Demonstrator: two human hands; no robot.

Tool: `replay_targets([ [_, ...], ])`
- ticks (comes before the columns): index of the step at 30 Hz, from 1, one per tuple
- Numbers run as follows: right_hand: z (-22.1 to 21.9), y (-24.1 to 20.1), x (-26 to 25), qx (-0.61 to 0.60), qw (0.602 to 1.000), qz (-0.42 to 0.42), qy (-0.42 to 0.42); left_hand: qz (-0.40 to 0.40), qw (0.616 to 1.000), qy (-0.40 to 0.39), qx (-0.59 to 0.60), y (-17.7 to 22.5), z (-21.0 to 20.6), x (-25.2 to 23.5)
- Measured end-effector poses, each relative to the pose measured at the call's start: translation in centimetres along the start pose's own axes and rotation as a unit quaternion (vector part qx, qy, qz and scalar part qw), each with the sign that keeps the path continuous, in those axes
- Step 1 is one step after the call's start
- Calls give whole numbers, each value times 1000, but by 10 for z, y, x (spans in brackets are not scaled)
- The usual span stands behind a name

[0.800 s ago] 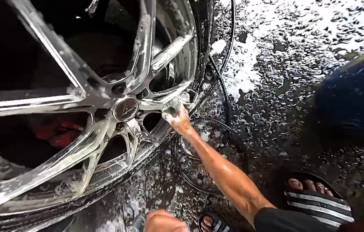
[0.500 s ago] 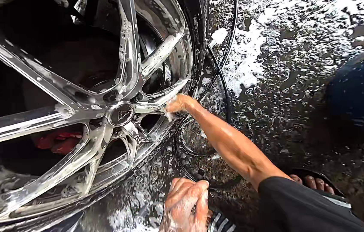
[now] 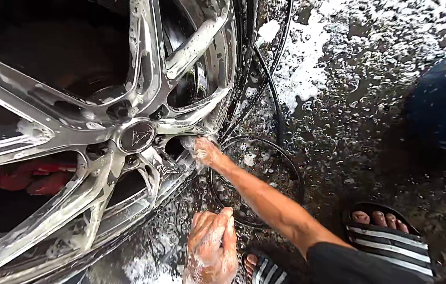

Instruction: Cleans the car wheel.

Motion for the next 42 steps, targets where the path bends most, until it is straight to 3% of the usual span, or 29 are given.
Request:
replay_targets([
  [3, 1, 34, 21, 110, 990, 79, 42, 3, 1000, -2, -26, -10, 5, 16],
  [5, 8, 47, 44, 59, 990, 59, 109, 16, 999, -6, -41, -20, 12, 28],
  [8, 62, 13, 77, -35, 964, 7, 264, 39, 998, -21, -36, -19, 26, 39],
  [9, 86, -1, 77, -47, 960, 18, 275, 39, 999, -20, -29, -14, 28, 38],
  [11, 120, -28, 63, -20, 973, 79, 216, 33, 999, -23, -10, 2, 34, 37],
  [14, 125, -58, -5, 161, 958, 224, 83, 9, 999, -40, -16, 13, 37, 34],
  [17, 133, -41, -47, 212, 934, 286, 37, 13, 998, -40, -50, 4, 38, 38],
  [19, 149, -10, -49, 201, 949, 241, 31, 22, 997, -38, -66, 4, 41, 42],
  [22, 128, 1, -32, 182, 944, 195, 196, 25, 998, -30, -52, 12, 51, 46],
  [26, 112, -53, 16, -49, 963, 126, 235, 29, 998, -21, -48, 21, 50, 36],
  [29, 145, -96, 44, -165, 916, 132, 342, 18, 999, -15, -39, 21, 42, 27],
  [31, 171, -119, 36, -99, 904, 160, 384, 17, 999, -16, -27, 23, 42, 31],
  [34, 176, -136, -26, 50, 866, 226, 444, 17, 999, -17, -32, 25, 43, 39],
  [35, 170, -139, -32, 50, 873, 209, 438, 16, 999, -16, -34, 24, 42, 40],
  [37, 139, -132, -15, 28, 931, 145, 335, 15, 999, -15, -29, 22, 39, 40],
  [40, 105, -109, 8, 4, 936, 150, 317, 1, 1000, -20, -18, 20, 30, 28],
  [42, 128, -126, 16, -14, 928, 174, 330, -9, 999, -32, -13, 20, 28, 21],
])
Point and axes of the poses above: each hand's wrist, its own x-axis away from the middle knuckle, its own z-axis out of the back of the hand, y = z × x, the point moved 4 cm from there along -x, towards the middle knuckle, and after that the axes turned 6 degrees about z, right-handed, at the moved point
